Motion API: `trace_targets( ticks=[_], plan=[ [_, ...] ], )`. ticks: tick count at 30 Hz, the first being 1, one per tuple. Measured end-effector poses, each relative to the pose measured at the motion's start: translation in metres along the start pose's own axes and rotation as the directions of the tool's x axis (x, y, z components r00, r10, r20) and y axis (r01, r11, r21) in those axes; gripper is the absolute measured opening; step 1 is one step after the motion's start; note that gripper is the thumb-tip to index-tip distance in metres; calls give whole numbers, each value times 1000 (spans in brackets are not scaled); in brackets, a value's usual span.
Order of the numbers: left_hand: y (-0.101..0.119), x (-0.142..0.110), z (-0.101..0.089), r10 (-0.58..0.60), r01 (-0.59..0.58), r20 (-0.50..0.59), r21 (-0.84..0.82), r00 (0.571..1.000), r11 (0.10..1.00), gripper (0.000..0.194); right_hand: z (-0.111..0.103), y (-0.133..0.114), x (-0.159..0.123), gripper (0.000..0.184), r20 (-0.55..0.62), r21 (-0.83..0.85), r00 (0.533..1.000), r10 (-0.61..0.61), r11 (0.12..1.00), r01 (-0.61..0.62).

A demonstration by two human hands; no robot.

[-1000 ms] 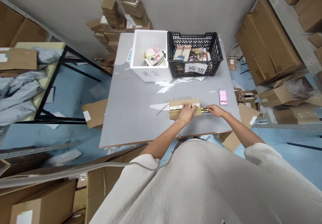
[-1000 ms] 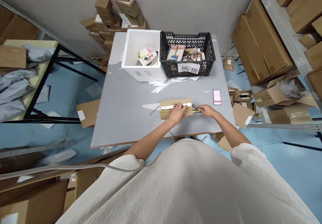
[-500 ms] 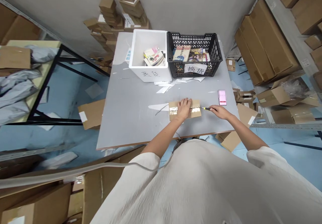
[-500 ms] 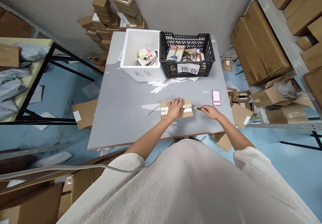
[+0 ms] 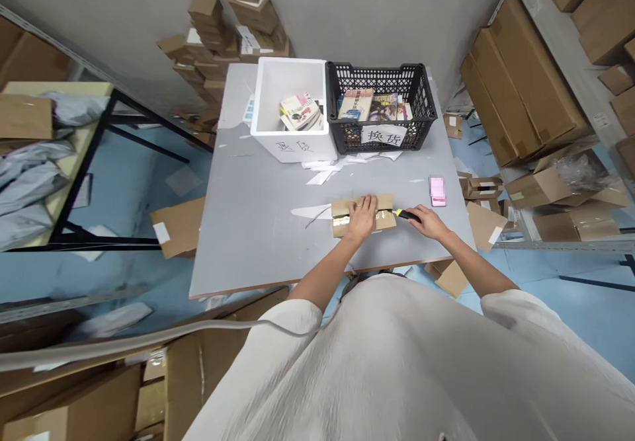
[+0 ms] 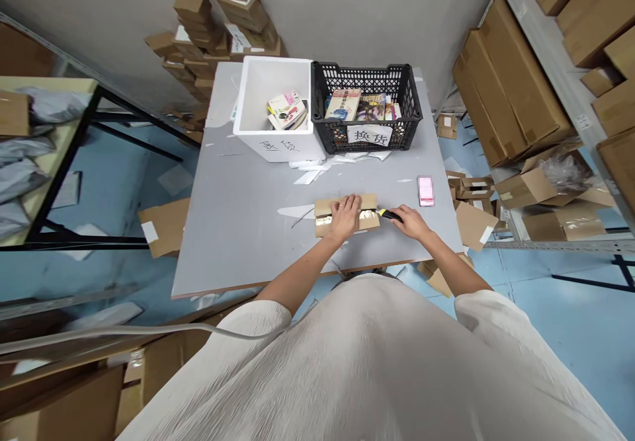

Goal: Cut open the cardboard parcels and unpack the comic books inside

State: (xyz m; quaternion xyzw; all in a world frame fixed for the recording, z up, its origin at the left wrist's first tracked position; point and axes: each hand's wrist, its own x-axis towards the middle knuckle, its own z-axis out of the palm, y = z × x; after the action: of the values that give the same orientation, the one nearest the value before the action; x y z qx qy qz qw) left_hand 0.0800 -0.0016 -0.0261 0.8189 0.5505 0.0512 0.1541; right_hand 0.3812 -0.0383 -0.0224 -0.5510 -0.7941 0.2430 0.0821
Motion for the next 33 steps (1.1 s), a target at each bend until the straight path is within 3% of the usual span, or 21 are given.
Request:
trace_targets(
  ticks=[5,9,13,17,22,27,33],
  plan=[
    [-2,-1,4,-2,1,-31,-35,1000,999,66,10,-2,-4,49,-24,-5,999,24,1000,-24],
    [-4,-3,4,4,-7,-49,-74,999,997,65,-2,6,-7,52,-67,37,994,88,996,-85],
    [-4,-4,3,4,-8,-48,-97,999,995,66,-19,21,-6,53,-211,129,951,228,970,-204],
    [-4,-4,1,4,-8,-43,-106,999,994,67,-20,29,1,53,-237,181,916,323,941,-285],
    [-13,-18,-7,16,-20,-26,-139,1000,990,62,1,29,22,45,-227,238,872,435,893,-383],
    [-29,-48,-16,-52,49,-22,-111,998,993,55,27,36,53,37,-196,241,830,522,846,-475],
    [-45,-79,-24,-148,148,10,-88,989,985,57,60,54,80,35,-95,221,690,718,691,-688]
  ],
)
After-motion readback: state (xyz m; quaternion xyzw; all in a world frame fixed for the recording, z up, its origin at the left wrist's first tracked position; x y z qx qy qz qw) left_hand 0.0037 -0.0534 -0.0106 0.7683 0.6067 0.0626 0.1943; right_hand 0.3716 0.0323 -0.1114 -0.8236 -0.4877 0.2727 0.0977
